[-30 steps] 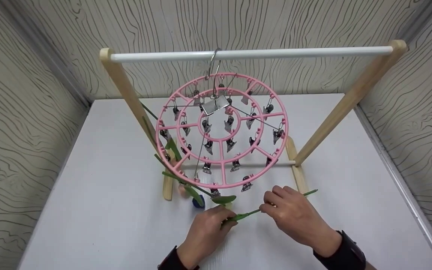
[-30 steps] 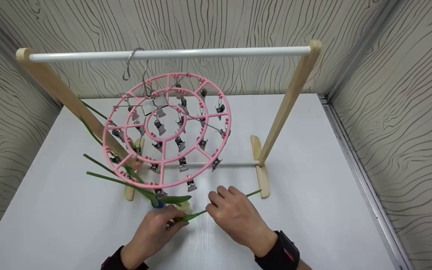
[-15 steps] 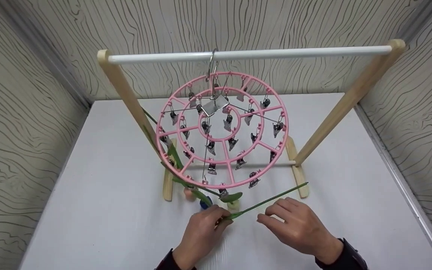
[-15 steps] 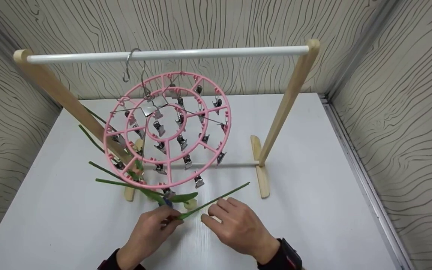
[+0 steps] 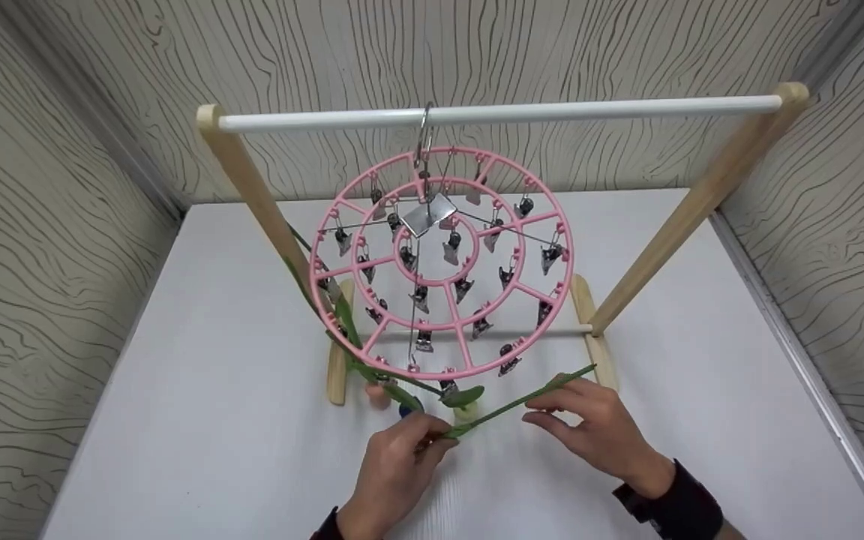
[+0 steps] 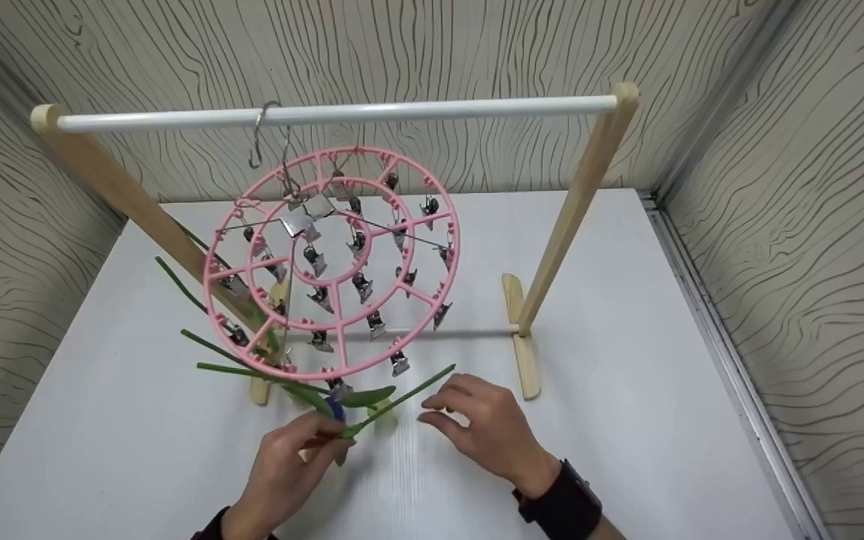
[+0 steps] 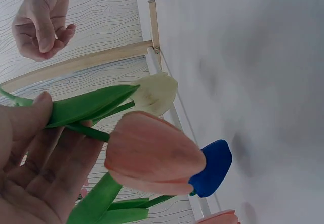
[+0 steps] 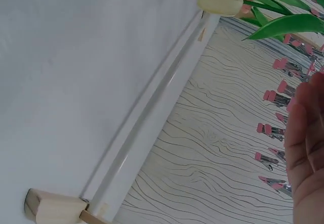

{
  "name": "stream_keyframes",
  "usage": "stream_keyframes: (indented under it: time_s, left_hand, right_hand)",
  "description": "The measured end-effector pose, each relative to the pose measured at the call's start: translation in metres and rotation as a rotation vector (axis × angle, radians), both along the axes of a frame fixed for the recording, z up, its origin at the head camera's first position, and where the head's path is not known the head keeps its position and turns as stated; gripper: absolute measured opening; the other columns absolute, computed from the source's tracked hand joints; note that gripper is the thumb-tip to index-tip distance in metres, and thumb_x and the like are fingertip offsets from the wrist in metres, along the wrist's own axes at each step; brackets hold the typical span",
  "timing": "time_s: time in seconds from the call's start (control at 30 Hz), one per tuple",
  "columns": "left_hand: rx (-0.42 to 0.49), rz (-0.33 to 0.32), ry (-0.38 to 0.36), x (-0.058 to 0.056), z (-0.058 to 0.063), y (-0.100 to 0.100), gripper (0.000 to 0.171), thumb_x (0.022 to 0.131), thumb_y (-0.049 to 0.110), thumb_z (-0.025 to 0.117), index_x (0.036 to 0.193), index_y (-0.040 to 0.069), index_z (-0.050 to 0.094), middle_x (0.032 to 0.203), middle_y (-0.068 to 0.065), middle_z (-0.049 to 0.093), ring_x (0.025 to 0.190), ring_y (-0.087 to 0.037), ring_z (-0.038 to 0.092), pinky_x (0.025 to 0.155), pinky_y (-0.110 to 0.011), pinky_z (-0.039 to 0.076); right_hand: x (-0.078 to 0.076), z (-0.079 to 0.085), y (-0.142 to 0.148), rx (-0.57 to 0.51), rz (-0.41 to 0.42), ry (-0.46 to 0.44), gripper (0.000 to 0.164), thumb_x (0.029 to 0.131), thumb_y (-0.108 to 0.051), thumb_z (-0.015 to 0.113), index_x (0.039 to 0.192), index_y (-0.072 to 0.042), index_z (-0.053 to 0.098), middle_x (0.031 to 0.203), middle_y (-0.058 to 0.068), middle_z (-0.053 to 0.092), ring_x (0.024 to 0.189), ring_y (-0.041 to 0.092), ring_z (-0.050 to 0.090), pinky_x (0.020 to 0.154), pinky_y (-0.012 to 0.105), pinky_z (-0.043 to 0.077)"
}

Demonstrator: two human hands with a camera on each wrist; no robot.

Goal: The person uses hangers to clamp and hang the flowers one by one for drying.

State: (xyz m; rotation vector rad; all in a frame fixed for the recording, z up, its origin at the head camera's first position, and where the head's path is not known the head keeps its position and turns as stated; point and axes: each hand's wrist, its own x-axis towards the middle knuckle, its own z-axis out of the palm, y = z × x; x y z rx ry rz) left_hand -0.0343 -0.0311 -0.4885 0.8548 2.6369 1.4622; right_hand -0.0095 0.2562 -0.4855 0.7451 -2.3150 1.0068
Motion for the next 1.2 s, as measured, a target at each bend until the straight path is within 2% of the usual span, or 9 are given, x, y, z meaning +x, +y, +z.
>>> stream_keyframes:
  time_s: [0.1, 0.23, 0.33, 0.47, 0.63, 0.87, 1.07, 1.2]
  left_hand:
    - [0.056, -0.005, -0.005, 0.002, 0.001, -0.002, 0.019, 0.089, 0.004, 0.082, 0.100, 0.015, 0.072, 0.092, 0.002, 0.077, 0.079, 0.003, 0.066, 0.069, -0.014, 0.061]
    - [0.137, -0.010, -0.001, 0.003, 0.000, -0.002, 0.019, 0.090, 0.003, 0.081, 0.102, 0.013, 0.070, 0.092, -0.002, 0.077, 0.080, -0.001, 0.071, 0.073, -0.014, 0.063]
    - [0.178, -0.002, 0.007, 0.004, -0.001, -0.002, 0.019, 0.090, 0.003, 0.081, 0.102, 0.012, 0.069, 0.093, -0.002, 0.077, 0.083, -0.007, 0.076, 0.076, -0.014, 0.063]
    - [0.211, 0.006, -0.005, 0.005, -0.003, 0.000, 0.018, 0.090, 0.004, 0.081, 0.101, 0.011, 0.070, 0.094, -0.001, 0.077, 0.085, -0.012, 0.077, 0.077, -0.015, 0.063]
    - [0.244, 0.003, -0.045, 0.007, -0.006, 0.002, 0.016, 0.093, 0.005, 0.079, 0.102, 0.010, 0.068, 0.097, -0.003, 0.077, 0.087, -0.011, 0.077, 0.077, -0.015, 0.063]
    - [0.263, 0.007, -0.032, 0.008, -0.011, 0.006, 0.014, 0.095, 0.007, 0.077, 0.104, 0.009, 0.067, 0.097, -0.003, 0.075, 0.089, -0.008, 0.076, 0.076, -0.015, 0.063]
    - [0.303, 0.007, -0.010, 0.007, -0.014, 0.009, 0.015, 0.095, 0.004, 0.076, 0.104, 0.008, 0.065, 0.098, -0.004, 0.075, 0.093, -0.010, 0.077, 0.076, -0.017, 0.064]
    - [0.323, 0.011, -0.003, 0.006, -0.015, 0.011, 0.018, 0.093, -0.001, 0.077, 0.104, 0.007, 0.064, 0.098, -0.006, 0.075, 0.094, -0.007, 0.077, 0.076, -0.018, 0.065]
  right_hand:
    - [-0.007, 0.005, -0.003, -0.107, -0.017, -0.047, 0.039, 0.070, 0.011, 0.089, 0.099, -0.012, 0.079, 0.089, 0.002, 0.076, 0.079, 0.007, 0.071, 0.071, 0.011, 0.058]
    - [-0.015, 0.017, -0.006, -0.170, -0.046, -0.063, 0.039, 0.071, 0.013, 0.088, 0.102, -0.009, 0.078, 0.094, 0.006, 0.077, 0.087, 0.007, 0.074, 0.074, 0.013, 0.061]
    - [-0.019, 0.027, -0.008, -0.213, -0.061, -0.112, 0.038, 0.073, 0.012, 0.087, 0.104, -0.007, 0.078, 0.097, 0.005, 0.078, 0.089, 0.006, 0.075, 0.078, 0.015, 0.063]
    - [-0.022, 0.038, -0.014, -0.268, -0.033, -0.168, 0.040, 0.076, 0.013, 0.085, 0.112, -0.003, 0.077, 0.102, 0.005, 0.080, 0.094, 0.005, 0.075, 0.081, 0.018, 0.064]
    - [-0.025, 0.046, -0.022, -0.302, 0.017, -0.212, 0.043, 0.077, 0.012, 0.084, 0.117, -0.003, 0.076, 0.110, -0.001, 0.080, 0.101, 0.003, 0.074, 0.083, 0.021, 0.065]
    - [-0.031, 0.053, -0.032, -0.317, 0.088, -0.256, 0.041, 0.077, 0.010, 0.085, 0.115, -0.002, 0.076, 0.106, 0.009, 0.078, 0.099, 0.003, 0.075, 0.085, 0.023, 0.066]
    - [-0.033, 0.056, -0.039, -0.305, 0.082, -0.296, 0.035, 0.081, 0.006, 0.084, 0.114, -0.005, 0.077, 0.105, 0.011, 0.078, 0.100, 0.003, 0.074, 0.087, 0.021, 0.065]
    - [-0.033, 0.056, -0.042, -0.325, 0.093, -0.302, 0.031, 0.082, 0.008, 0.082, 0.111, -0.003, 0.076, 0.100, 0.009, 0.078, 0.091, 0.007, 0.075, 0.082, 0.020, 0.065]
